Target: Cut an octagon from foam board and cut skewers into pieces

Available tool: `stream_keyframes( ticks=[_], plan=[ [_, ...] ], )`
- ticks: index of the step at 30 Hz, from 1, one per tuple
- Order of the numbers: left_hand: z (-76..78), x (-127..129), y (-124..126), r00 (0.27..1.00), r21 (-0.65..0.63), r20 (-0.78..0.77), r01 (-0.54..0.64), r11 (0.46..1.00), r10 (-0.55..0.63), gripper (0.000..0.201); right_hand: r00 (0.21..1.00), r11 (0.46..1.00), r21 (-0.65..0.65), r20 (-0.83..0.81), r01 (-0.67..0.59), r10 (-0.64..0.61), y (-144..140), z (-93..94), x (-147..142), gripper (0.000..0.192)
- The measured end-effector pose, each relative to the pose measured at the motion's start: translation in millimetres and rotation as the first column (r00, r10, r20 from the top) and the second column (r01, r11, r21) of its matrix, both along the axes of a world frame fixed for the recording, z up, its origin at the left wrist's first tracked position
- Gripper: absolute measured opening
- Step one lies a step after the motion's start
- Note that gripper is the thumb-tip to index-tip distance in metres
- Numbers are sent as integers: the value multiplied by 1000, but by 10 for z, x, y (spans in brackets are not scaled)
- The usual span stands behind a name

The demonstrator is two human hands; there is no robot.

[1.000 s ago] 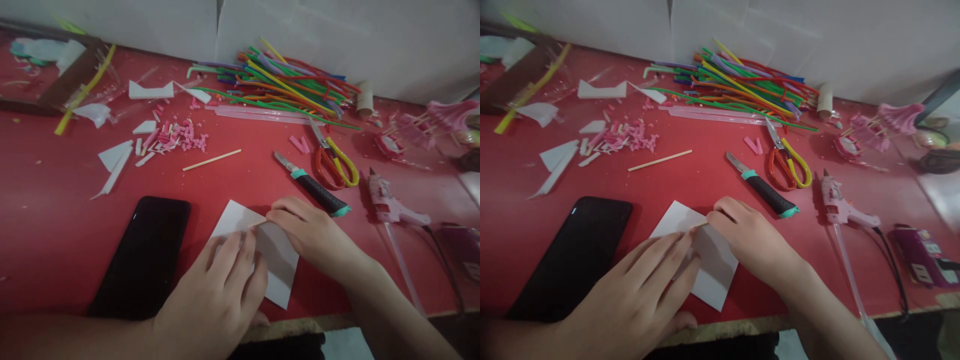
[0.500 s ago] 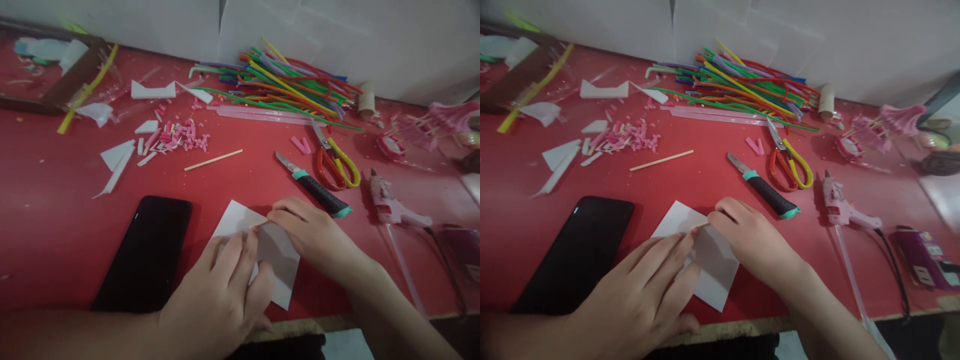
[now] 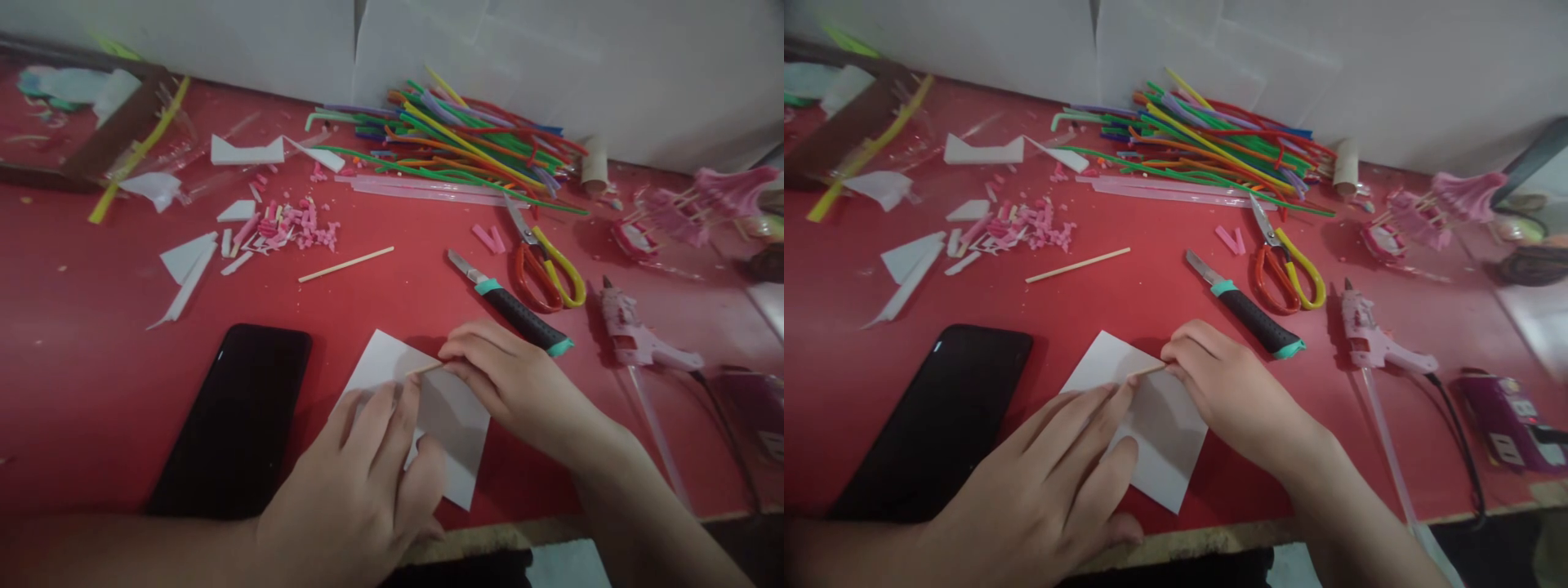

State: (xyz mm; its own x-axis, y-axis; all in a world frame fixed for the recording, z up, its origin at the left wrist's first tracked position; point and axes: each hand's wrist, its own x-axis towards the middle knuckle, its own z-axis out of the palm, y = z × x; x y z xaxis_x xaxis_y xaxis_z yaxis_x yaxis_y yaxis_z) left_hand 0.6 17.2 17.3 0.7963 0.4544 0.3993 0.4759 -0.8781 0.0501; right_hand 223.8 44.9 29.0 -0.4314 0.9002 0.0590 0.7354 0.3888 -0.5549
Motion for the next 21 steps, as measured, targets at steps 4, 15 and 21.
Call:
stream_keyframes(
  ticks=[4, 15, 21],
  plan=[
    [-4, -29, -13, 1000, -14, -5, 0, 1000, 0, 37, 1000, 1000, 8, -2, -12, 12, 13, 4, 15, 15],
    [-22, -19, -34, 1000, -44, -1, -9, 999, 9, 31, 1000, 1000, 4, 8, -30, 30, 9, -8, 2, 19],
    [-42, -30, -63, 1000, -51, -13, -11, 999, 10, 31, 999, 999, 5, -2, -33, 33, 9, -7, 4, 18]
  ],
)
